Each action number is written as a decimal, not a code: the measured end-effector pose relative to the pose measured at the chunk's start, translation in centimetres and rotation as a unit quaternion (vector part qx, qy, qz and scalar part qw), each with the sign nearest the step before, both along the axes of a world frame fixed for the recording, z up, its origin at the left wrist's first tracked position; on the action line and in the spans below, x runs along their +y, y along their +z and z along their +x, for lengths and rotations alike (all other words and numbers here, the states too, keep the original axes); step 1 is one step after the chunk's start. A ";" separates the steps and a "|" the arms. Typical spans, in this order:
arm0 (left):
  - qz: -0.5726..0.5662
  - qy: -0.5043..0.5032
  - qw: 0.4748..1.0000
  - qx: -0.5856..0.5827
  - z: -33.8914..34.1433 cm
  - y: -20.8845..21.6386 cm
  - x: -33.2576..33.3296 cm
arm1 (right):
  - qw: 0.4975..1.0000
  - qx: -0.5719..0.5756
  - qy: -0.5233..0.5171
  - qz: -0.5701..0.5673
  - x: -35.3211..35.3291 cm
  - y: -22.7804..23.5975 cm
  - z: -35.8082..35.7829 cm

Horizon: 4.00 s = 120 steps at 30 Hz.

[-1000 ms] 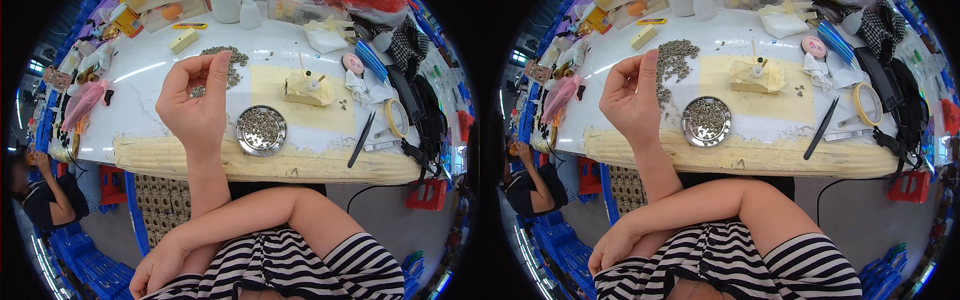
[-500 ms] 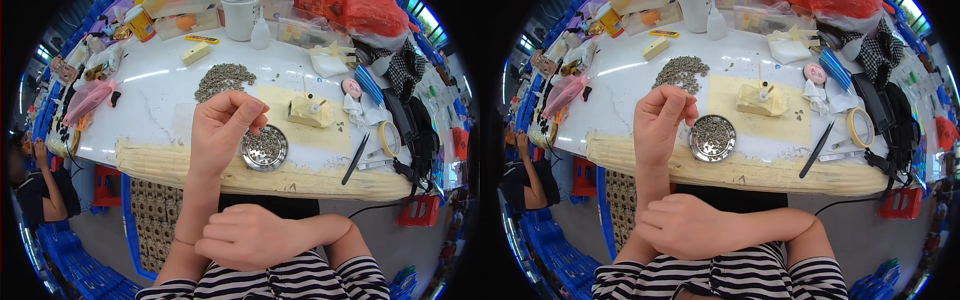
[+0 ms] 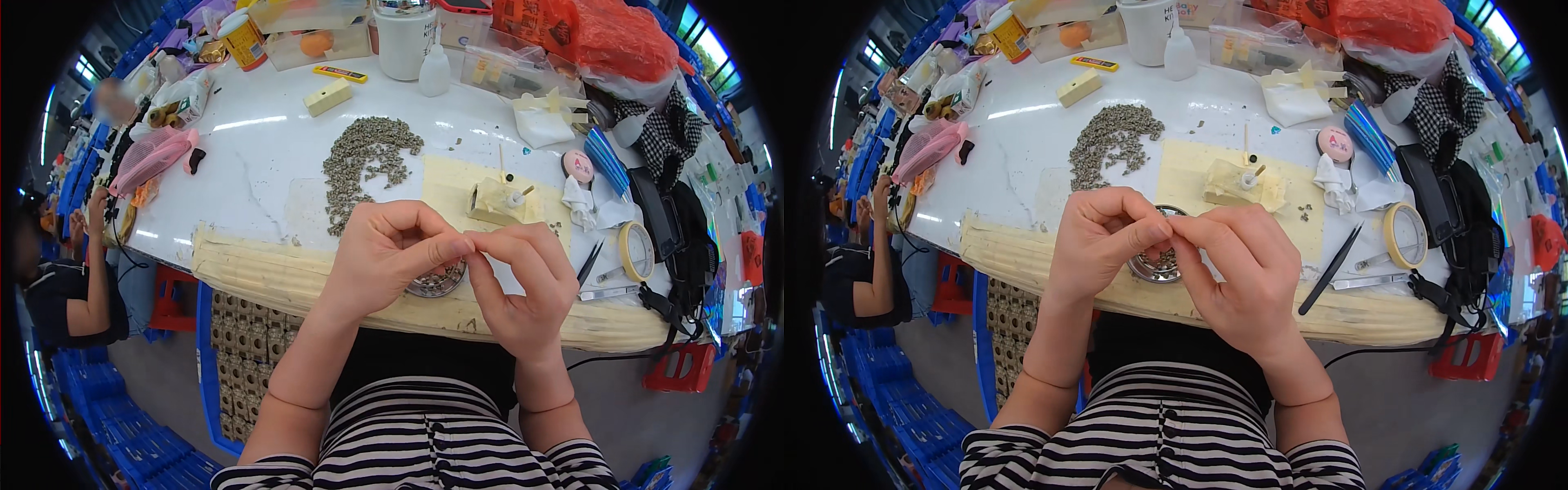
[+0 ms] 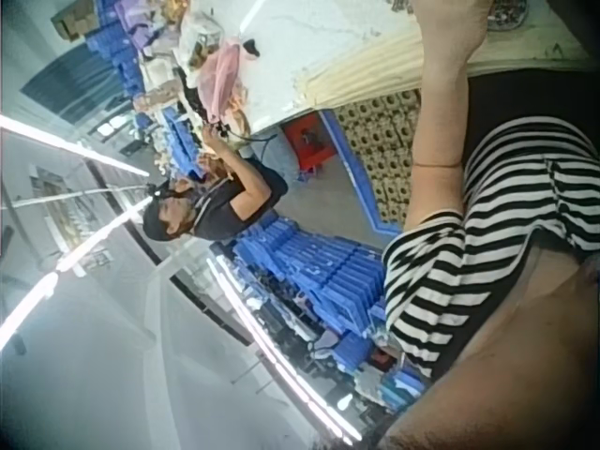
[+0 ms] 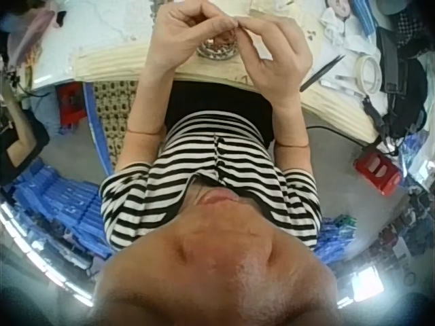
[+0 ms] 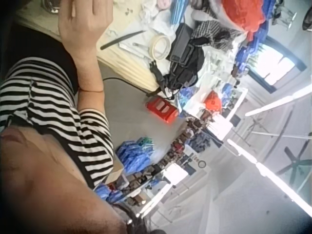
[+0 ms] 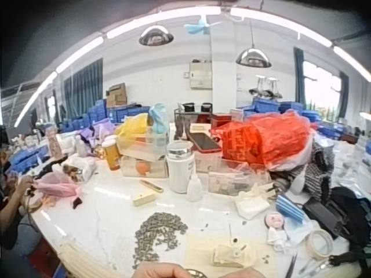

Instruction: The person picks small metal rings and components from a pile on the table and places them into a small metal dish by hand.

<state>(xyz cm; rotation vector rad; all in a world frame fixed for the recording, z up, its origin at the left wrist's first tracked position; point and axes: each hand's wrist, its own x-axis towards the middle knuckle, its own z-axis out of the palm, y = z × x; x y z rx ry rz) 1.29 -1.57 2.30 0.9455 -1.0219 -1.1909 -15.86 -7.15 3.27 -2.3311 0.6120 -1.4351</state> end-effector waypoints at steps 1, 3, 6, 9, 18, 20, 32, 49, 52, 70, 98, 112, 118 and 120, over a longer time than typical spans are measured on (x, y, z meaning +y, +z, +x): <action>0.001 0.008 1.000 -0.018 -0.1 0.1 0.0 | 1.000 0.001 -0.002 -0.003 -0.2 -0.1 0.0; 0.002 0.014 1.000 -0.025 -0.2 0.1 0.2 | 1.000 -0.002 -0.007 -0.007 -0.4 -0.2 -0.1; 0.004 0.010 1.000 0.002 -0.4 0.1 0.6 | 1.000 -0.008 -0.013 -0.011 -0.5 -0.4 -0.2; 0.009 0.009 1.000 0.011 -0.3 0.1 0.8 | 1.000 -0.002 -0.016 -0.011 -0.6 -0.7 -0.2; -0.058 0.070 0.991 -0.101 -0.2 0.1 1.1 | 1.000 0.007 -0.018 -0.023 -0.5 -0.9 0.0; -0.084 0.097 0.981 -0.145 -0.5 0.0 1.0 | 1.000 0.001 -0.015 -0.014 -0.4 -0.9 0.1; -0.178 0.177 0.937 -0.244 -1.2 -0.5 0.6 | 1.000 -0.001 0.001 -0.003 -0.4 -1.0 0.0; -0.010 0.045 0.999 0.023 -1.0 -0.8 1.3 | 1.000 -0.001 0.014 0.012 -0.3 -0.9 -0.1; -0.017 0.053 0.998 0.011 -1.2 -1.0 1.3 | 0.999 -0.004 0.016 0.042 -0.2 -1.1 -0.2; -0.237 0.167 0.890 -0.352 -0.9 -0.3 0.4 | 0.977 -0.016 0.088 0.193 -0.3 -0.8 -0.7; -0.135 0.093 0.952 -0.259 -1.0 -0.2 1.1 | 0.990 -0.032 0.061 0.123 -0.3 -1.2 -0.5; -0.311 0.248 0.765 -0.506 -1.5 -0.3 0.9 | 0.995 -0.017 0.036 0.088 -0.2 -1.1 0.0; -0.282 0.238 0.818 -0.441 -1.6 -0.7 0.8 | 0.994 -0.023 0.040 0.100 -0.2 -1.2 -0.1; -0.262 0.223 0.852 -0.395 -1.5 -1.0 0.8 | 0.992 -0.024 0.049 0.118 -0.2 -1.3 -0.1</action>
